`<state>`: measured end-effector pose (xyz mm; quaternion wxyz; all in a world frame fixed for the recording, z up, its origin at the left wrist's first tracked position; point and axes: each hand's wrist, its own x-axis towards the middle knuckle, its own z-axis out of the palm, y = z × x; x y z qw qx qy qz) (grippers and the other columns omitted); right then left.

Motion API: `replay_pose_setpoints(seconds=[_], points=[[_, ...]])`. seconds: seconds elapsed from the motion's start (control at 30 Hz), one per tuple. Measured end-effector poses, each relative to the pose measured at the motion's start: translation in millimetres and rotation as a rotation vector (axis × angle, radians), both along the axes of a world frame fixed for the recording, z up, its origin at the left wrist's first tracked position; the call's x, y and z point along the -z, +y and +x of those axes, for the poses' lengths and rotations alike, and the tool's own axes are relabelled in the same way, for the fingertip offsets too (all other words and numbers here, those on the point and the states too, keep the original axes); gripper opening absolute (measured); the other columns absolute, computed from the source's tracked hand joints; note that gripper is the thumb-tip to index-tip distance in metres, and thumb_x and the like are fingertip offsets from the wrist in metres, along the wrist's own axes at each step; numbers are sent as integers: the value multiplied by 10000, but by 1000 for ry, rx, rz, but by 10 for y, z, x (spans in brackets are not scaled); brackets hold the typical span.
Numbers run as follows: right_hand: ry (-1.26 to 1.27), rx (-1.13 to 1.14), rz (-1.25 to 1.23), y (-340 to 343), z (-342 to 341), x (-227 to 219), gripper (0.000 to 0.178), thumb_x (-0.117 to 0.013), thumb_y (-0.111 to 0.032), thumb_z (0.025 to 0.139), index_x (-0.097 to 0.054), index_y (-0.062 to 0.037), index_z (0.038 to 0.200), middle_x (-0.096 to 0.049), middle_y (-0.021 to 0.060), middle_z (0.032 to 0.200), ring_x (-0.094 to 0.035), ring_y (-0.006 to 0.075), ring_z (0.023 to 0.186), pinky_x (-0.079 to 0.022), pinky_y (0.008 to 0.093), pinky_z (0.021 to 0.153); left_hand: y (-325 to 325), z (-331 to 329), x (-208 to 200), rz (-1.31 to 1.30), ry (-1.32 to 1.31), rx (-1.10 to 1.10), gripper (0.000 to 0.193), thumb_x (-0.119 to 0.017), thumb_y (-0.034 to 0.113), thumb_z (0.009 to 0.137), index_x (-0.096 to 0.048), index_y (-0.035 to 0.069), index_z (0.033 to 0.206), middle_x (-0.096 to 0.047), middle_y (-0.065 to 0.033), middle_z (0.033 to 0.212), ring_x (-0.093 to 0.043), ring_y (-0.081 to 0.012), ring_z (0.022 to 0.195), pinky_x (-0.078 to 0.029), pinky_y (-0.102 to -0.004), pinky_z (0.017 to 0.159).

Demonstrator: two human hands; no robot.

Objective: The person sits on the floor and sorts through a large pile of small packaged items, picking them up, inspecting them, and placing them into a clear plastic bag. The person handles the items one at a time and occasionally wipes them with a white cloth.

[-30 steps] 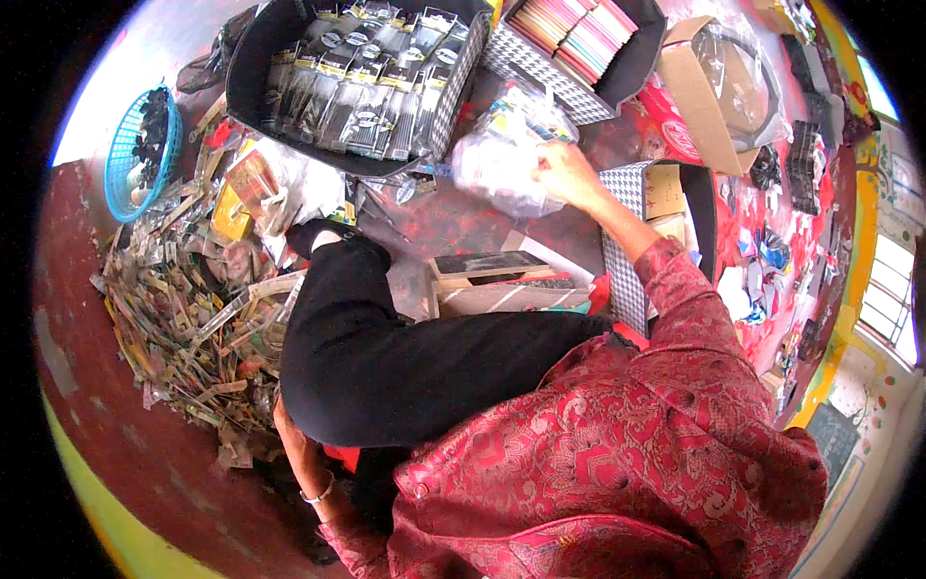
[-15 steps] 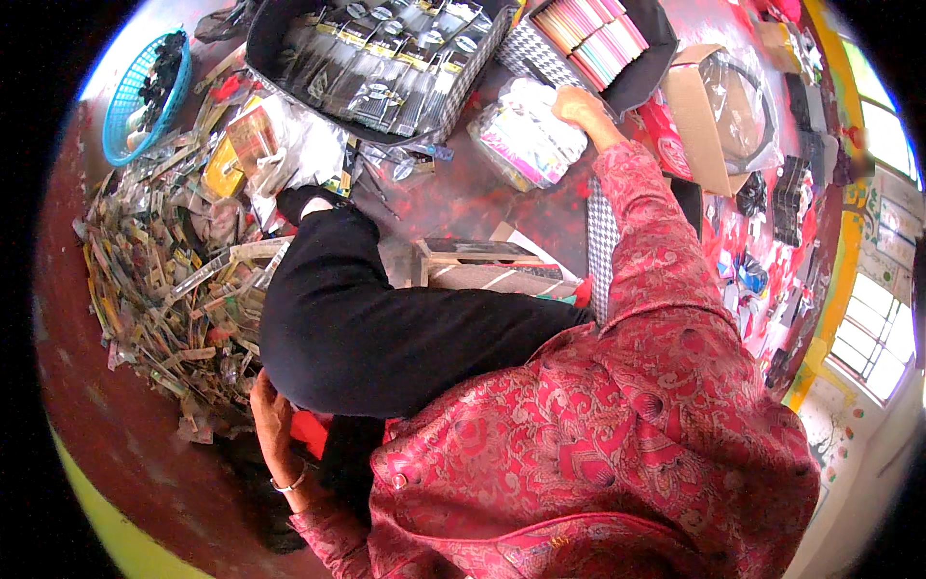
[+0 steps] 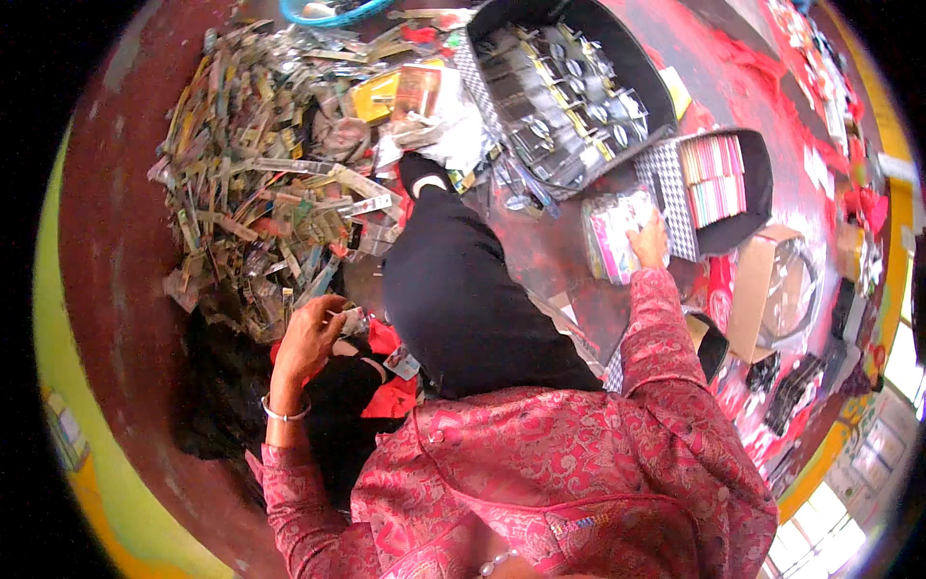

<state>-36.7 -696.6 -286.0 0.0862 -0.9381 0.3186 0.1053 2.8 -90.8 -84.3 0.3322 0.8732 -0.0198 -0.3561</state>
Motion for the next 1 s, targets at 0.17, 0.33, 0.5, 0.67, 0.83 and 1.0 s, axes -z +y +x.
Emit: replay_pose_setpoints(seconds=[0.17,0.33,0.5,0.67,0.83,1.0], points=[[310,16,-61,308,368,-465,943,-693,-470,612,-187,-128,1331,-340,203,1285,-380,373,1150,-324,551,880,173,-80,52,122,-242,184,228,-566,124,772,-555,-5,960,-575,-174,883,-559,-333,823,-452,-378,729],[114,-188,1,546,774,-957,694,-600,-458,711,-381,-53,1231,-530,205,1080,-529,316,996,-406,452,813,240,-19,-105,437,-327,206,241,-587,126,743,-533,30,957,-558,-154,889,-557,-326,835,-471,-396,685],[-58,-478,406,1226,1332,-1614,328,-558,-256,790,-598,39,928,-625,124,740,-605,148,657,-468,264,615,394,52,-273,594,-464,161,198,-577,147,754,-508,33,901,-555,-138,879,-558,-318,833,-471,-406,689],[-390,-814,426,2484,2127,-2181,263,-562,-273,779,-602,-13,783,-594,157,672,-591,258,631,-445,350,601,635,-7,-424,635,-465,49,168,-538,166,777,-509,33,876,-567,-144,861,-575,-317,822,-481,-406,683],[-230,-1317,375,3633,2960,-1919,371,-495,-345,814,-578,2,714,-571,208,690,-568,353,671,-432,415,601,940,-47,-458,804,-478,-20,141,-545,173,767,-552,38,806,-592,-116,800,-596,-282,782,-492,-380,625],[305,-1664,91,4261,3438,-860,333,-522,-333,758,-605,-17,823,-608,190,743,-612,336,714,-489,431,609,1085,-78,-435,820,-323,-14,147,-533,180,790,-513,40,830,-582,-125,824,-590,-293,775,-490,-376,637]])
